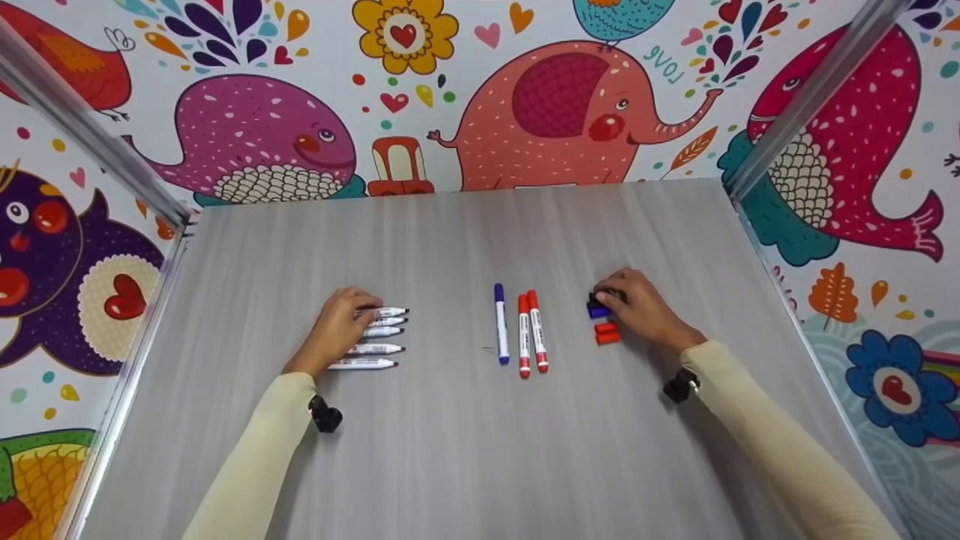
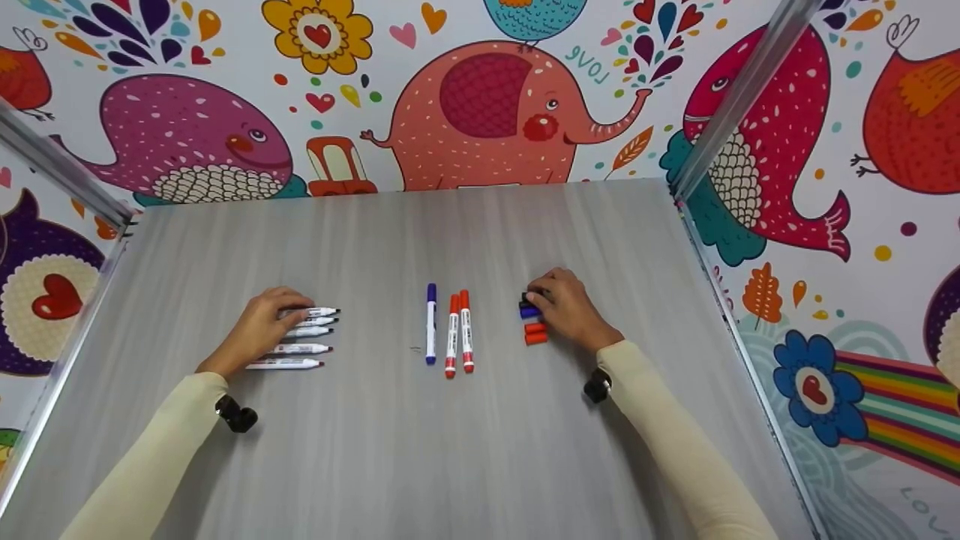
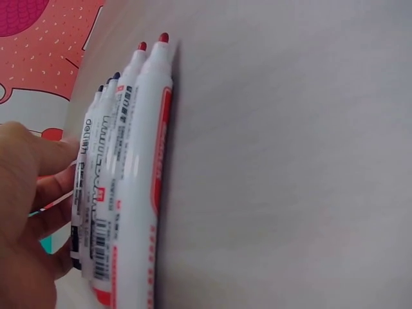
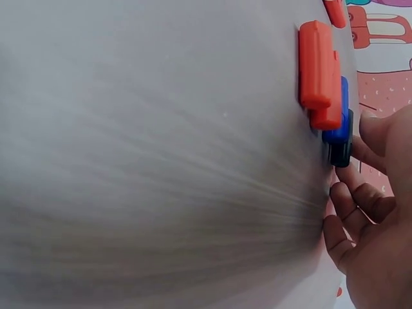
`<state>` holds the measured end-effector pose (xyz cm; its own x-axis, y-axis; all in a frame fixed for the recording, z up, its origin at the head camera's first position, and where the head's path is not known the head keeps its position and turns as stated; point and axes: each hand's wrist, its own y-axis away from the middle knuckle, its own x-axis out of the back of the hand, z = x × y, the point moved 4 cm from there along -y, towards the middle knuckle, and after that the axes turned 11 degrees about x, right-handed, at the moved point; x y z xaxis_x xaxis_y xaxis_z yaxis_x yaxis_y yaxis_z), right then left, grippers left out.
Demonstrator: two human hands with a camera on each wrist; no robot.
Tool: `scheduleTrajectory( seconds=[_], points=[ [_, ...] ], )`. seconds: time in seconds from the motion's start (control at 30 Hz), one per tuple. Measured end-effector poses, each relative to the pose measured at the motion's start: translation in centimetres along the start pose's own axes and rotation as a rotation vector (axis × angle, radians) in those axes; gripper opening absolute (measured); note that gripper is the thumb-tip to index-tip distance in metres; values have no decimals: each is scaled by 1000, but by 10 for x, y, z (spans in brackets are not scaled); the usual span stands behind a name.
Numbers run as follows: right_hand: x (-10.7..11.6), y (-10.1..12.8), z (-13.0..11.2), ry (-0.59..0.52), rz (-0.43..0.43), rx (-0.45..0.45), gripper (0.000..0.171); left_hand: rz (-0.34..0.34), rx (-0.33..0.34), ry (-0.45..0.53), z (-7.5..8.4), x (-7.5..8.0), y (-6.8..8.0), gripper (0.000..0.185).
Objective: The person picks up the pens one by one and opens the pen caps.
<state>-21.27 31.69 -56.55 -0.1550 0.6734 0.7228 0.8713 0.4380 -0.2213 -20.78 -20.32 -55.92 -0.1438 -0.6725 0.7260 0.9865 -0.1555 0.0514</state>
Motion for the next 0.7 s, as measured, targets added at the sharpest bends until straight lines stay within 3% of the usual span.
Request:
scheduleTrajectory(
  seconds=[0.7],
  points=[
    [-1, -1, -4, 0, 11, 35, 21, 58, 17, -10, -5, 6, 5, 22]
  ],
)
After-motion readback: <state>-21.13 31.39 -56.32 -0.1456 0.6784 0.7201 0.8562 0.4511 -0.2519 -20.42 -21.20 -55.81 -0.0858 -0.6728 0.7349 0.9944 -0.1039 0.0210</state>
